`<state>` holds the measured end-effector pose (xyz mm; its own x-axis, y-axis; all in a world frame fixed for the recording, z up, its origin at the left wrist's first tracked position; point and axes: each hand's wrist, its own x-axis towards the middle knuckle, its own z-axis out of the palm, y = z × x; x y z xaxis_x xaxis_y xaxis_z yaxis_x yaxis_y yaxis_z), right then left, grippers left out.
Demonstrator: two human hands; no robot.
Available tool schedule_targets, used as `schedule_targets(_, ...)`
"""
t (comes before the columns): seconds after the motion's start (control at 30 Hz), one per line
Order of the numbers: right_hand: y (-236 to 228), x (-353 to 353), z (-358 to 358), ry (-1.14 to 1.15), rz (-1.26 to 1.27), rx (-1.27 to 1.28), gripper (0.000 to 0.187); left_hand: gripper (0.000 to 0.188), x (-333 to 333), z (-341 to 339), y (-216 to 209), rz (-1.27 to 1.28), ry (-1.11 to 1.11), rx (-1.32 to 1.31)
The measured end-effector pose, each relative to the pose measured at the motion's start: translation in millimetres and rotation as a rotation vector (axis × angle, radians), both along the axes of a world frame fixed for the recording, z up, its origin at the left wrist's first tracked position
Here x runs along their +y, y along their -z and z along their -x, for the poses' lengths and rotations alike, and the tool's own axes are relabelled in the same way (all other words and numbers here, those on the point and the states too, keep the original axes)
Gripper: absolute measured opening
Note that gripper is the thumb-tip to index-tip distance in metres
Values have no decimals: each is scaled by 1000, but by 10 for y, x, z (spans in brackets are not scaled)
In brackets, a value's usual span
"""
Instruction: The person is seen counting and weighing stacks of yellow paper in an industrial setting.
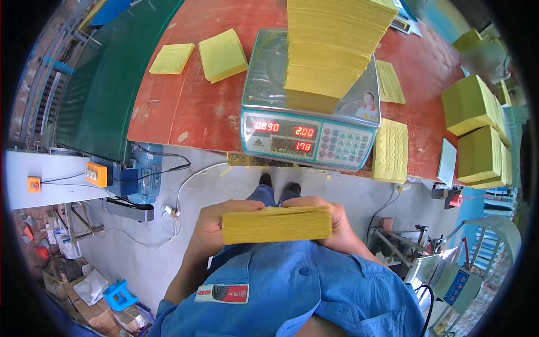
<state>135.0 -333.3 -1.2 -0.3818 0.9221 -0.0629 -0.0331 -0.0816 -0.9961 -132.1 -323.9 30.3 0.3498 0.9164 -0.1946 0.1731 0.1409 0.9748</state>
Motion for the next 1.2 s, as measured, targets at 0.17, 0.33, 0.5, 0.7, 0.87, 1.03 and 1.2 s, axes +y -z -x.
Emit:
schedule_targets(0.17,86,-98,-67,27,-13,23,39,31,28,-52,116,20,88,-152)
schedule_targets(0.33,64,-113,-9,103,29,72,40,30,191,-22,100,-23,155,-141)
schedule_targets(0.5,-19,-117,31,175,-40,27,41,32,373,10,-68,-46,216,-34)
schedule_targets(0.7,-729,273,-41,332,-266,-12,44,42,822,-83,-645,-215,90,-269)
schedule_targets(0.87,-1648,1021,-55,524,-481,86,55,51,1645,-556,-1522,-404,-52,-513)
schedule_targets(1.03,-2214,1743,-298,623,-576,-64,47,38,2532,-826,-1875,-207,37,-602)
schedule_targets(1.2,-2096,2289,-552,563,-349,-127,47,28,2987,-921,-1771,-184,61,-435)
